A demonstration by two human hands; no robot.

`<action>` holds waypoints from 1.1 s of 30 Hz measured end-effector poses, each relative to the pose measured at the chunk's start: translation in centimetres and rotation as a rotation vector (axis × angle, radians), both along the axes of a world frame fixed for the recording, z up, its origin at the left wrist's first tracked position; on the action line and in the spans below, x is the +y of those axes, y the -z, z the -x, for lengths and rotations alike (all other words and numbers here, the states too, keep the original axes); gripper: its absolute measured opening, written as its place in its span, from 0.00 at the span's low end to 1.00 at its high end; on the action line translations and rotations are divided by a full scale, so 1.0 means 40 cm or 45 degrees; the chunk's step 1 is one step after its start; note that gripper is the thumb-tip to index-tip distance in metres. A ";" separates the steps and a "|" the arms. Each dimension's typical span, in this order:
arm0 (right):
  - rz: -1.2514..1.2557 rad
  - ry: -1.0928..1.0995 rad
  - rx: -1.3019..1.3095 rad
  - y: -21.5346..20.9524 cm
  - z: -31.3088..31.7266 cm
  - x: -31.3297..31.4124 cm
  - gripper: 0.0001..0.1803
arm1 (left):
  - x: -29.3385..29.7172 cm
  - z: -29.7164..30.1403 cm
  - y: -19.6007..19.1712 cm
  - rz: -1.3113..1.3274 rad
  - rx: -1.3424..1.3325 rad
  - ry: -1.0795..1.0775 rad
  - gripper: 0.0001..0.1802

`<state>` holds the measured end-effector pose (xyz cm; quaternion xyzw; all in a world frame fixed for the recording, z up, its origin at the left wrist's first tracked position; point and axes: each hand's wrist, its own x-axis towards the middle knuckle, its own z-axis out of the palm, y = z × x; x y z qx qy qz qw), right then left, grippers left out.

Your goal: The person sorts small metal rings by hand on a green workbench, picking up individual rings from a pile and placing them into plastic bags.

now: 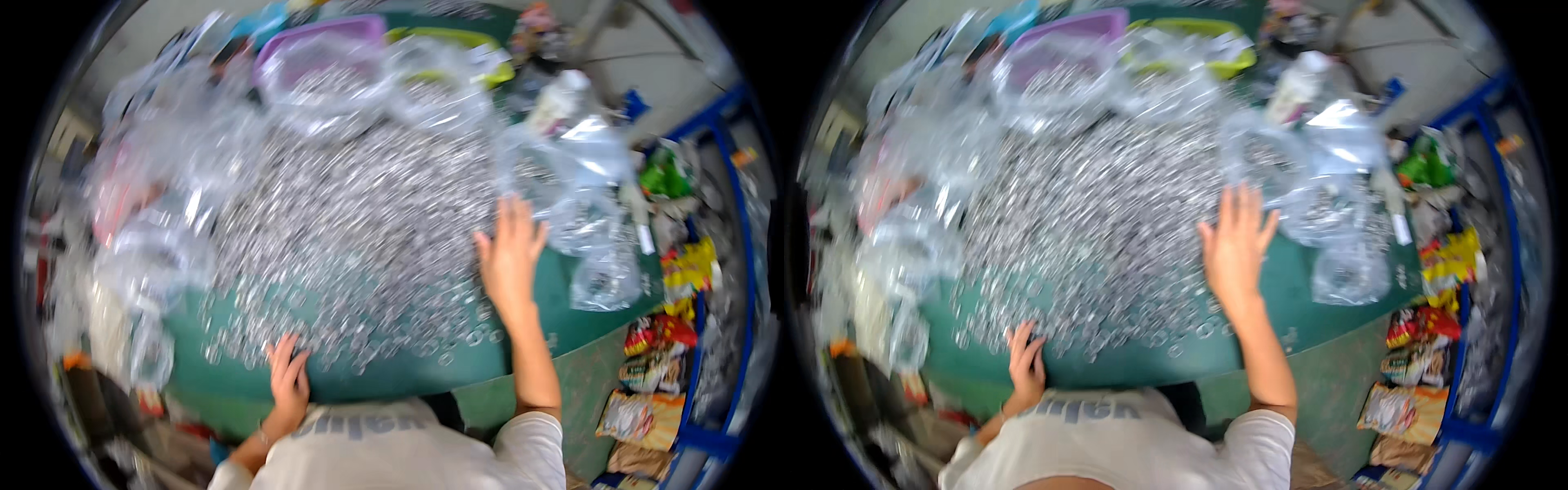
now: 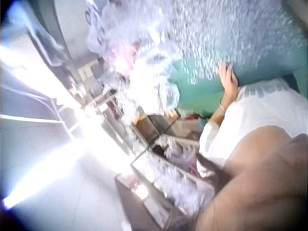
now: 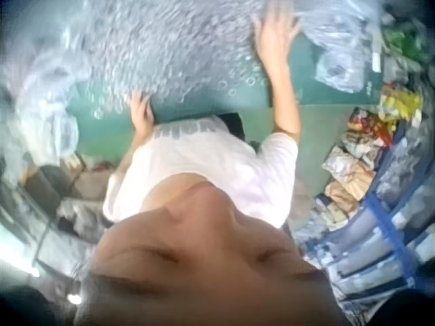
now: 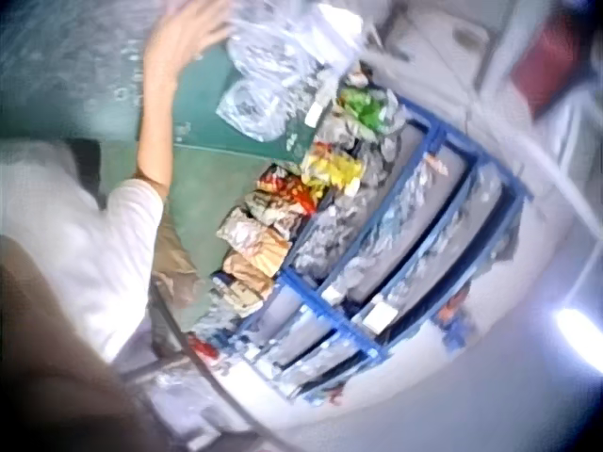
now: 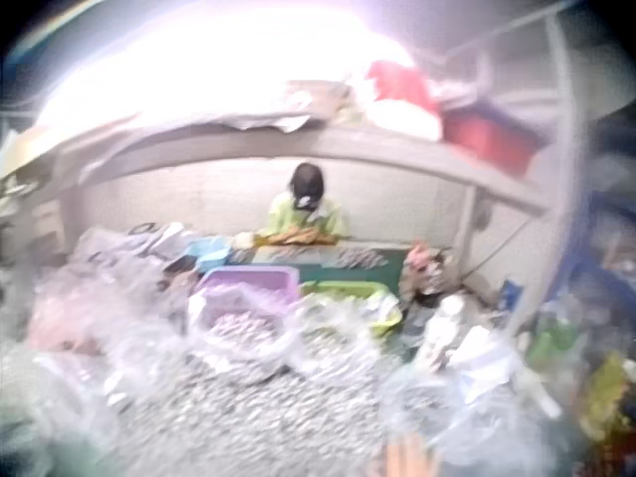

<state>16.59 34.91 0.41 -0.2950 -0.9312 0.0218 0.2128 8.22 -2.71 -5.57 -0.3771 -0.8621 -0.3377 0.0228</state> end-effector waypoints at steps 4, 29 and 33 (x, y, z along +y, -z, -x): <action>0.211 -0.338 0.064 -0.032 -0.022 -0.181 0.26 | 0.004 0.010 -0.031 0.034 -0.051 0.082 0.18; 0.276 -0.678 -0.146 0.066 0.063 -0.581 0.15 | -0.155 0.104 -0.057 0.141 -0.004 -0.223 0.16; 0.180 -0.406 -0.026 0.076 0.050 -0.563 0.15 | -0.179 0.116 -0.061 0.058 0.033 -0.289 0.17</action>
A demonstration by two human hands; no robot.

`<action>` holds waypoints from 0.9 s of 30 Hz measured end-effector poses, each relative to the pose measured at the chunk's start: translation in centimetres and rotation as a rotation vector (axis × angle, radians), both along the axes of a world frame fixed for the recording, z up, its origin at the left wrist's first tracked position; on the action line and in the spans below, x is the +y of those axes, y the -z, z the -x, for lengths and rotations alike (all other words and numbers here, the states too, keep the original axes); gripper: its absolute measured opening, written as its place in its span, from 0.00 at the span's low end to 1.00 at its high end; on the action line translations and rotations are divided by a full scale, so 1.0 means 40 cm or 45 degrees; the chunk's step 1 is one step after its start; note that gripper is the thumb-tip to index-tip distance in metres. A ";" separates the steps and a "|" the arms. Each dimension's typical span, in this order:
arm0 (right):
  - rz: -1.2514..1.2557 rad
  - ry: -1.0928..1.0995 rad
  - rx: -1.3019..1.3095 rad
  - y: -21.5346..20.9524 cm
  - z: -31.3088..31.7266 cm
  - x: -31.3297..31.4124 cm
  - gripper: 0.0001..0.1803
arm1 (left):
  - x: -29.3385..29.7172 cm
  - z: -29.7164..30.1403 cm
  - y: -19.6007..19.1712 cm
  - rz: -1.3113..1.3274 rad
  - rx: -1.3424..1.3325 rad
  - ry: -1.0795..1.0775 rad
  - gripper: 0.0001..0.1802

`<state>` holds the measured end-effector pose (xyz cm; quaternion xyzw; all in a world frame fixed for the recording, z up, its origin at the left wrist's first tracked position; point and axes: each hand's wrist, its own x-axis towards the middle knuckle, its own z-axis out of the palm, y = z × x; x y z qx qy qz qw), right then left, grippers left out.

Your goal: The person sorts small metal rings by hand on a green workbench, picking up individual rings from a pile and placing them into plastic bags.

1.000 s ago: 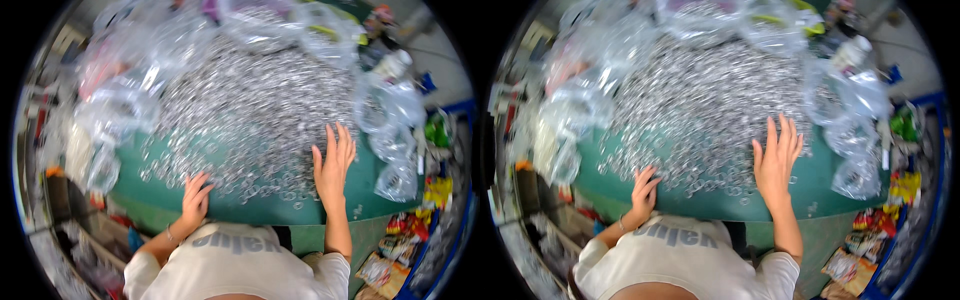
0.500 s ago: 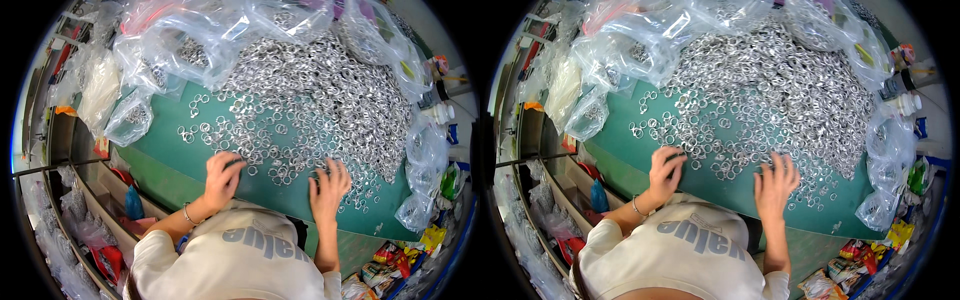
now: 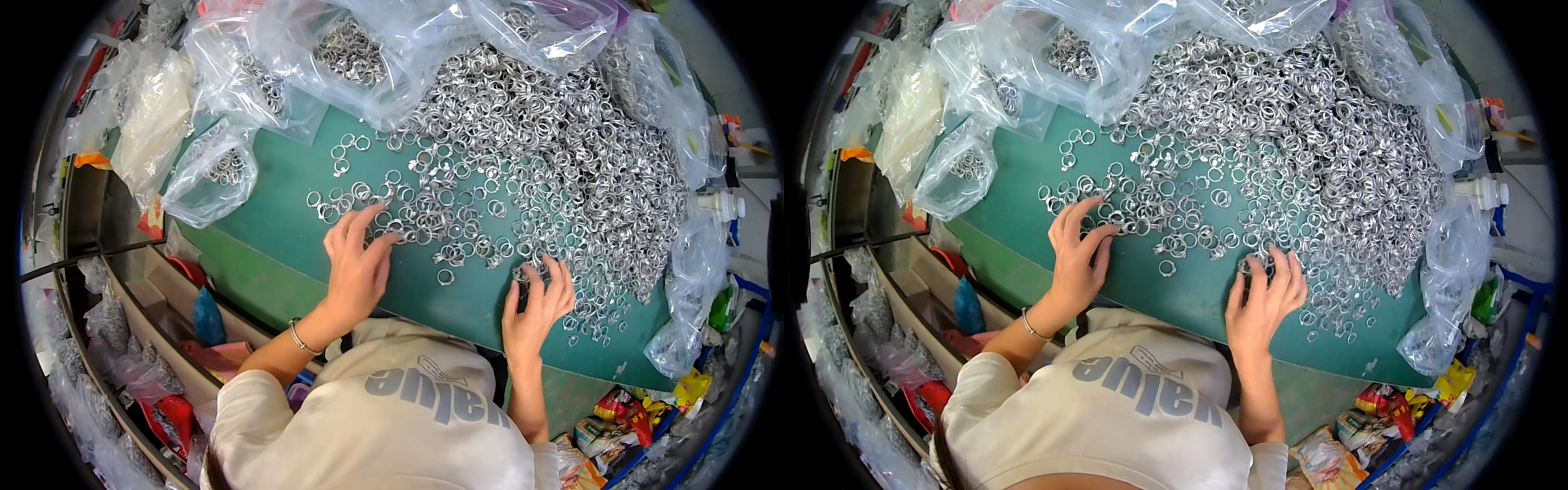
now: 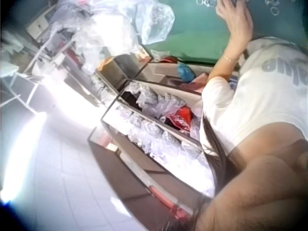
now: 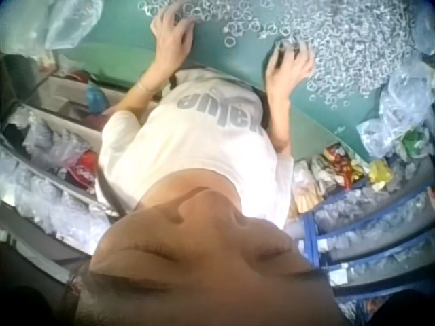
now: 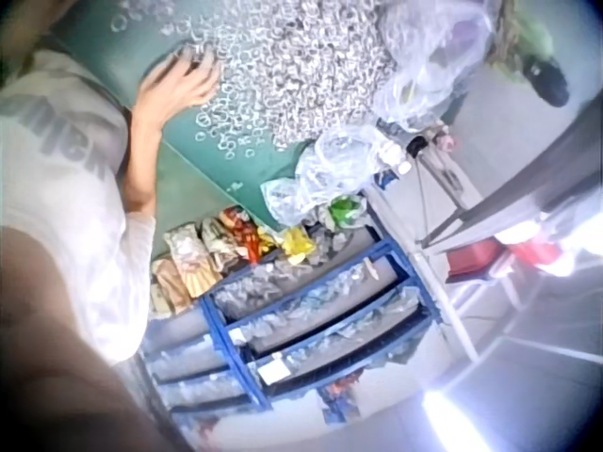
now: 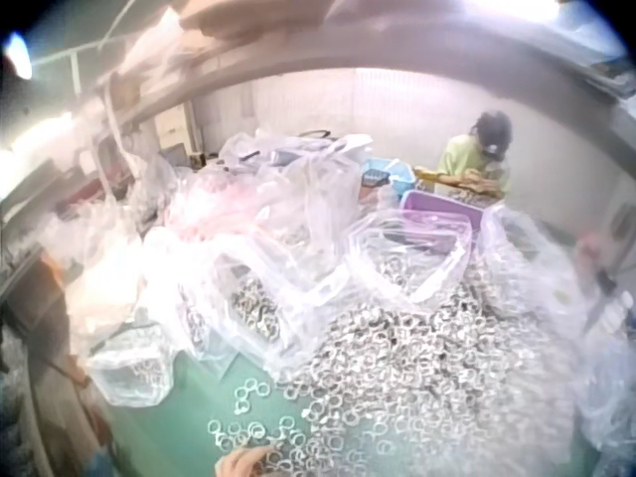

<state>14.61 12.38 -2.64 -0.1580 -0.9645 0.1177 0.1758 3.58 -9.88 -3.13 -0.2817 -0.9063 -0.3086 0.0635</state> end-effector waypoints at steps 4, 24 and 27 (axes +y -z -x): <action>0.130 -0.238 0.002 -0.011 0.053 -0.055 0.13 | 0.062 -0.027 -0.011 -0.121 -0.114 0.294 0.16; 2.243 0.025 -0.045 -0.004 0.041 -0.011 0.09 | 0.099 0.020 -0.004 0.131 -0.062 0.520 0.19; 0.970 -0.125 -0.002 -0.004 0.071 -0.067 0.08 | 0.102 0.024 -0.010 0.135 -0.058 0.568 0.17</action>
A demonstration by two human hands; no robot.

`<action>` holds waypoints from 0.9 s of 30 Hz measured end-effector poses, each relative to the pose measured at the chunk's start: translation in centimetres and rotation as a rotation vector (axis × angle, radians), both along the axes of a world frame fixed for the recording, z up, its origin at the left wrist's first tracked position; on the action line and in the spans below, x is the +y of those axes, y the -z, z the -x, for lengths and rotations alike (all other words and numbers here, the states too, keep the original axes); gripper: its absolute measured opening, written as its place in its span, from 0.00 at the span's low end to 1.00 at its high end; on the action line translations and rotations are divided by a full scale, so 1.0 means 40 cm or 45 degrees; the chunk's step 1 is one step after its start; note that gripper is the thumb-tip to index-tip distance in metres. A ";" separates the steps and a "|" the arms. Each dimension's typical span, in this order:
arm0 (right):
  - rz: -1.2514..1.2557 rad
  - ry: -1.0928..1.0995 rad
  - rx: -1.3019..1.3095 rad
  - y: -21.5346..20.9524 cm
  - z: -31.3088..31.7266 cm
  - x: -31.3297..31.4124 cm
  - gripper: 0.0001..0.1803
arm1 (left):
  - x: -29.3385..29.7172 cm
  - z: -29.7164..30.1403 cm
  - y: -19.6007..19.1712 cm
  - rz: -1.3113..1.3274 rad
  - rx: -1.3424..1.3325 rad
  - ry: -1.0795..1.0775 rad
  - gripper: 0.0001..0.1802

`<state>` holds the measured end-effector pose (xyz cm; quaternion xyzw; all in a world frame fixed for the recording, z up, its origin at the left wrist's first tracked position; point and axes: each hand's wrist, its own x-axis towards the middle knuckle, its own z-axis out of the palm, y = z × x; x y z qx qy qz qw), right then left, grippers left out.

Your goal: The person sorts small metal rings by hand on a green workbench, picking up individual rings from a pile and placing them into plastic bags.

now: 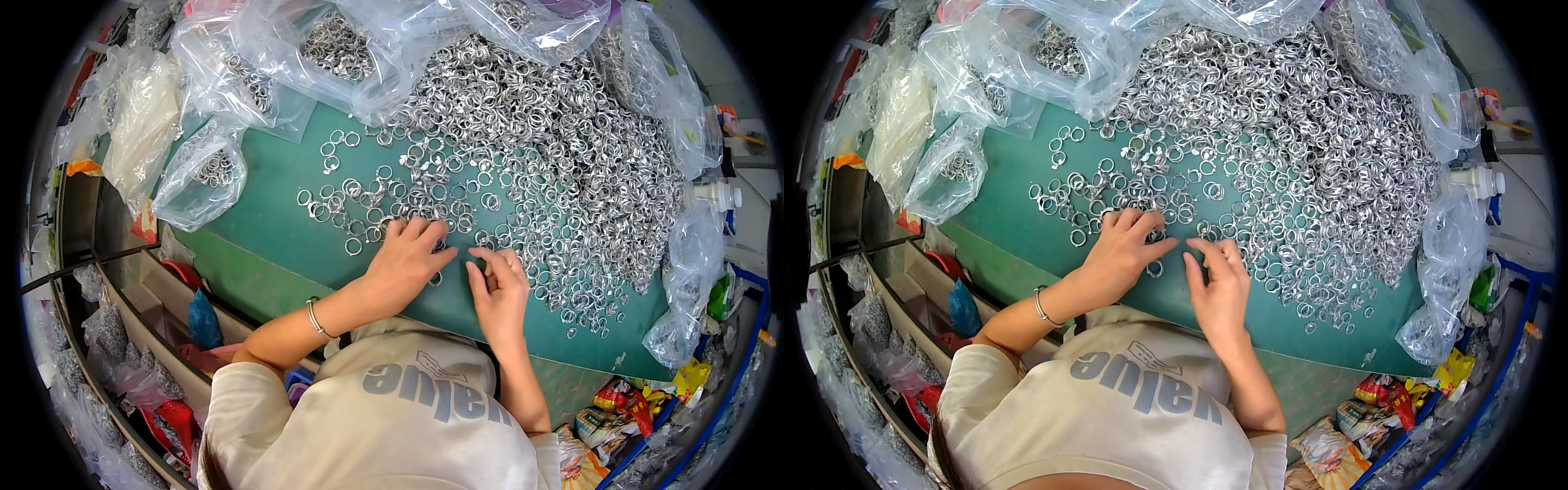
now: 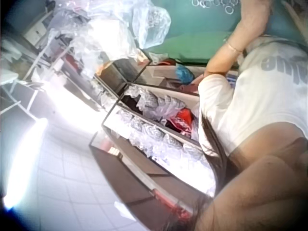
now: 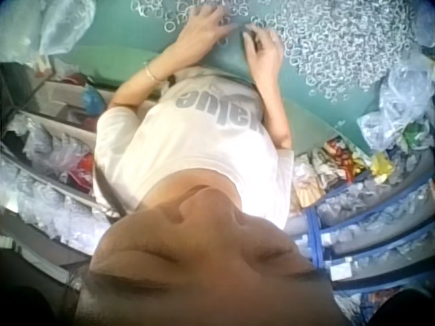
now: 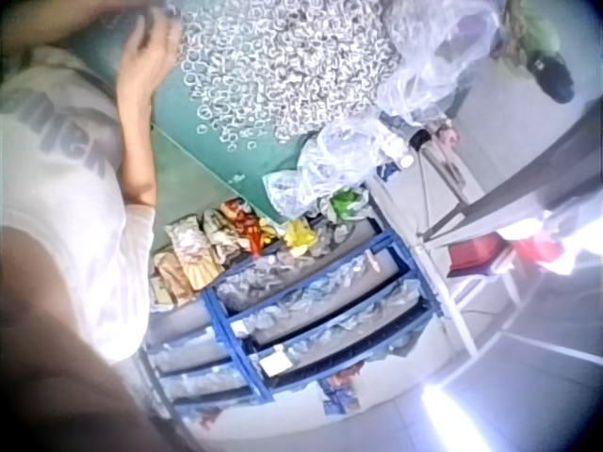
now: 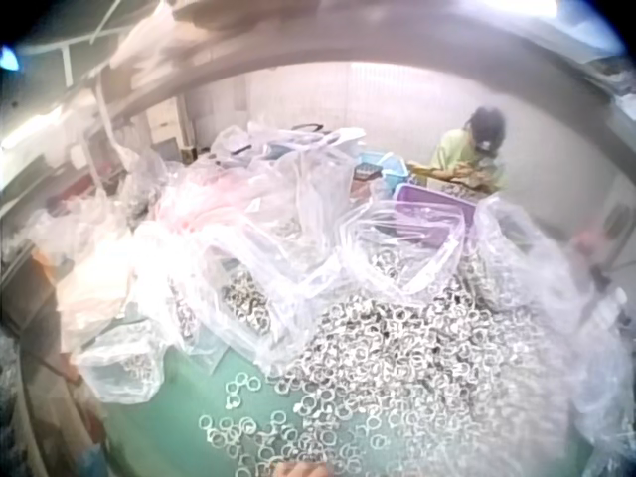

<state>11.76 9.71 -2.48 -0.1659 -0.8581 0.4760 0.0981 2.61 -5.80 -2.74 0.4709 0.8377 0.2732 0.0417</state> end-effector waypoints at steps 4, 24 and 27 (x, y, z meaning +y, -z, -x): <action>-0.699 -0.067 0.121 -0.009 0.057 -0.001 0.09 | -0.001 0.009 0.008 -0.003 -0.054 0.060 0.14; -0.593 -0.122 0.232 0.005 0.074 0.049 0.07 | -0.002 0.036 -0.007 -0.649 -0.744 -0.205 0.05; -0.710 -0.133 0.198 -0.003 0.076 0.046 0.08 | -0.009 0.075 -0.039 -0.905 -1.803 -0.366 0.08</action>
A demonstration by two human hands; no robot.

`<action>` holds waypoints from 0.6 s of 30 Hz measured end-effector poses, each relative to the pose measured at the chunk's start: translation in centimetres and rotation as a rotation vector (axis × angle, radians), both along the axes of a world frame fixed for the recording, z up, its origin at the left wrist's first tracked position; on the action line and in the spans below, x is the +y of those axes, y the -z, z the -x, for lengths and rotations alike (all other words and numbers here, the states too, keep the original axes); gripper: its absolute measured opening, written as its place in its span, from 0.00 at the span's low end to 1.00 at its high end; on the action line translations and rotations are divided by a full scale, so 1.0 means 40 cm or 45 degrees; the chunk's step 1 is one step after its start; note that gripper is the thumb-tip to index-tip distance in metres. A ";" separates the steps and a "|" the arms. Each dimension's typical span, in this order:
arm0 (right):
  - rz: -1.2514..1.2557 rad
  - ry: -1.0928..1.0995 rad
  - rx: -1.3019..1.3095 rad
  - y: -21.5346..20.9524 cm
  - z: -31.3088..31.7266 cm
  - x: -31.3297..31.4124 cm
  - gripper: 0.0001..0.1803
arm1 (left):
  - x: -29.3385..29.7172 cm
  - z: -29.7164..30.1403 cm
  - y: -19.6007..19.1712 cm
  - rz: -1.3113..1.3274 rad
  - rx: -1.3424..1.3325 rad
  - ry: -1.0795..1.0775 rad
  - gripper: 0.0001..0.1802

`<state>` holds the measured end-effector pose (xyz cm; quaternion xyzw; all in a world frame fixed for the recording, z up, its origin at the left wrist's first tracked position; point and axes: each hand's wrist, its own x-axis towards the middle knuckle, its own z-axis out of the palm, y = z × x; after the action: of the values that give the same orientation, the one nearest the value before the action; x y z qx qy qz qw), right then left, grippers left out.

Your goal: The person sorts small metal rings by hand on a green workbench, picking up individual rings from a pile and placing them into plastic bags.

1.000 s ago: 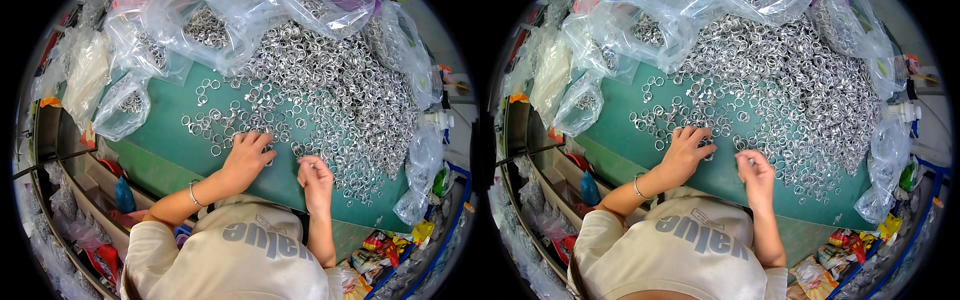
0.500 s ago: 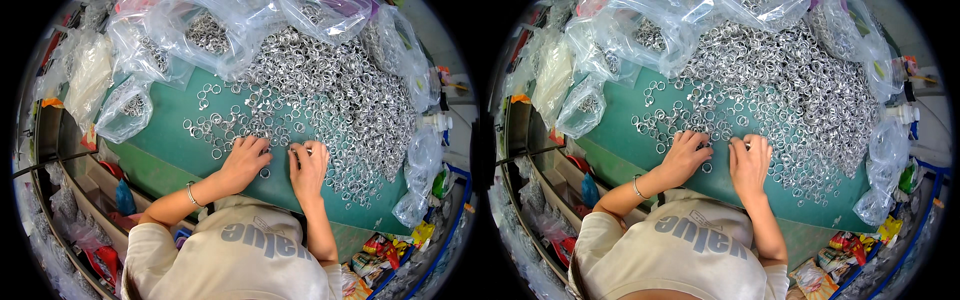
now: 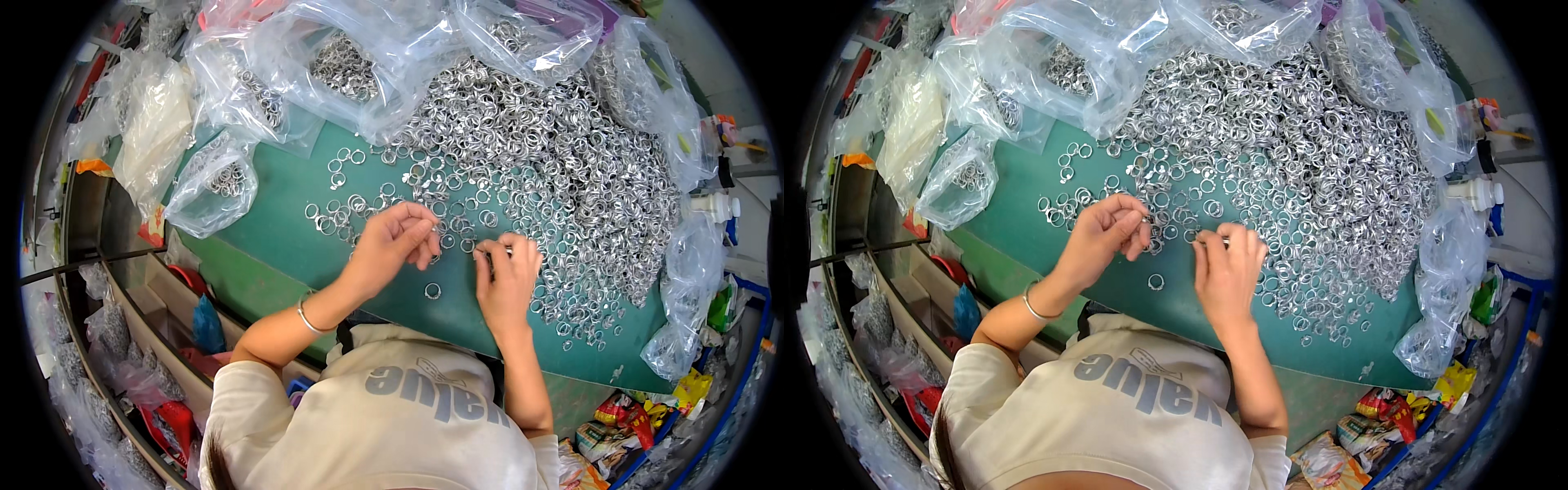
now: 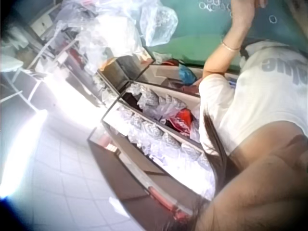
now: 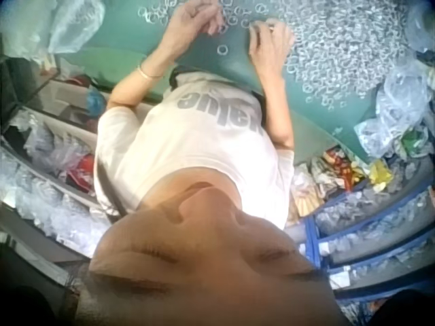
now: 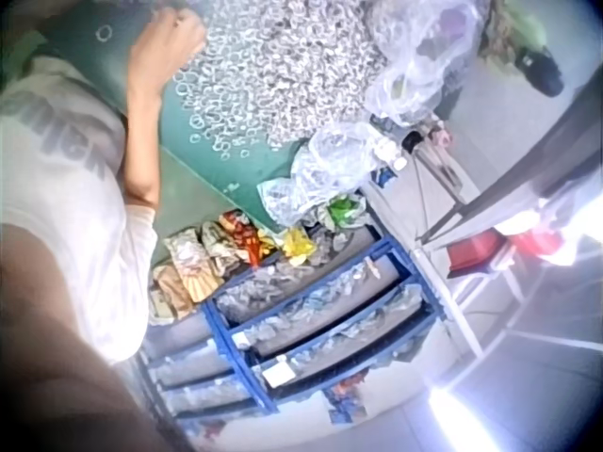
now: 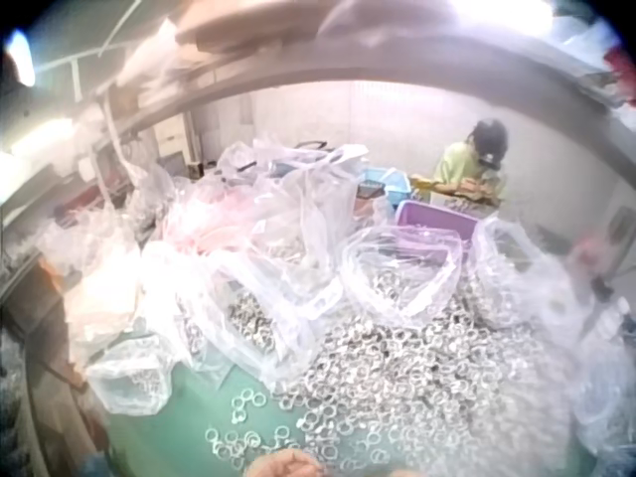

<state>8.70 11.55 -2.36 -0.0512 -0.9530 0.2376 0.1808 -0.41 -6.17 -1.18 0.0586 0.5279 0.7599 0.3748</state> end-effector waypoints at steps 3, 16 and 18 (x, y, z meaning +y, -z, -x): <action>-0.117 -0.086 -0.077 0.001 0.016 -0.013 0.07 | -0.003 0.035 0.002 -0.239 -0.353 0.033 0.15; 0.811 -0.264 -0.140 -0.025 -0.018 0.038 0.06 | 0.374 0.374 -0.379 0.104 0.587 0.476 0.17; 1.135 -0.297 -0.309 -0.023 -0.009 0.024 0.06 | 0.499 0.505 -0.456 -0.055 0.496 0.087 0.18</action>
<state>9.07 12.49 -1.45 -0.0438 -0.7718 0.6344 0.0006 -20.61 13.77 17.07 0.2304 0.5717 0.7322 0.2899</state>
